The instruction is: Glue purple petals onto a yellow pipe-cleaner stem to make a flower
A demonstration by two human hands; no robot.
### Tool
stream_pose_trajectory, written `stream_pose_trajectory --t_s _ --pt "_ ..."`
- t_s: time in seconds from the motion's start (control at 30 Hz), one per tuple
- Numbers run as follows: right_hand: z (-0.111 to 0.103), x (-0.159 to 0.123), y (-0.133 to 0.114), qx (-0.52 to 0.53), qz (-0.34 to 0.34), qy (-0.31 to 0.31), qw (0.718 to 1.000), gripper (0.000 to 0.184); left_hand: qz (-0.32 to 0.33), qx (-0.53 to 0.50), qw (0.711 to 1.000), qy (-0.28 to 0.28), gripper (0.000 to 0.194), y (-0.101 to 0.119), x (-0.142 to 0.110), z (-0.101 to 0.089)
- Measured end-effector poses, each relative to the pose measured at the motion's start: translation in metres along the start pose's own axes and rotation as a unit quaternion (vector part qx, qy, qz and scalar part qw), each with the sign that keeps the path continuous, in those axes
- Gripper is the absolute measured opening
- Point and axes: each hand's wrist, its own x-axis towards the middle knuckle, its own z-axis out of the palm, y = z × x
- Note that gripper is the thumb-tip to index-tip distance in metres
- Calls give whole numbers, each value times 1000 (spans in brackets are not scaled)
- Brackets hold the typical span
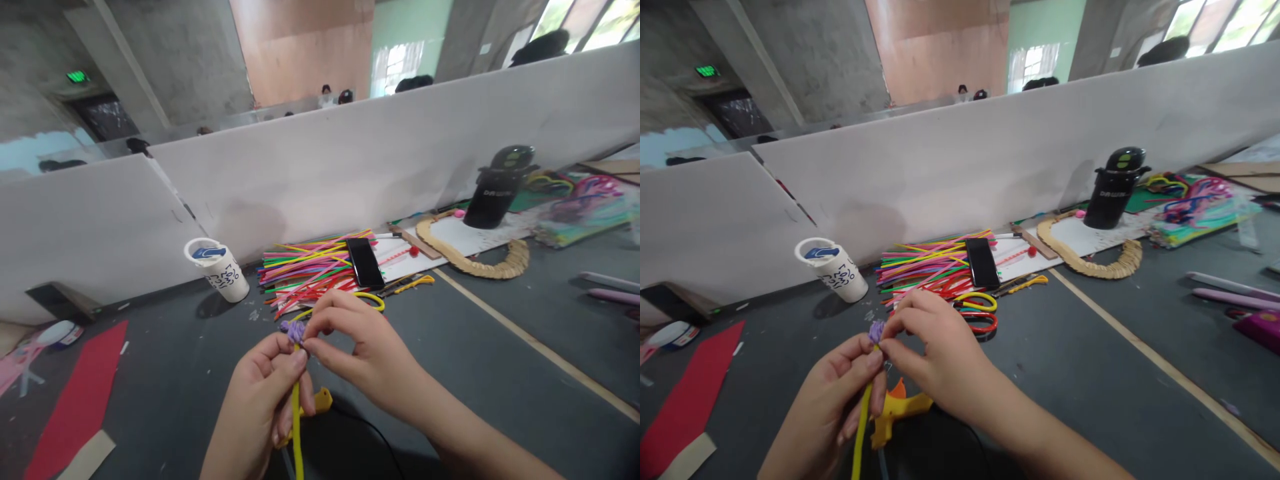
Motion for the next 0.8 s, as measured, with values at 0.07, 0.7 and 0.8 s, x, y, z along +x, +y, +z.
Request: stream_pose_trajectory --t_s 0.07,0.7,0.8 --pt "1 -2 0 -24 -11 0 1000 9 5 5 1000 7 27 -1 0 0" --pt "7 -4 7 -140 -185 45 972 8 -2 -2 1000 -7 22 -4 -2 -2" --pt "8 -4 11 -151 -212 65 963 7 5 6 1000 -21 22 -3 -2 -2"
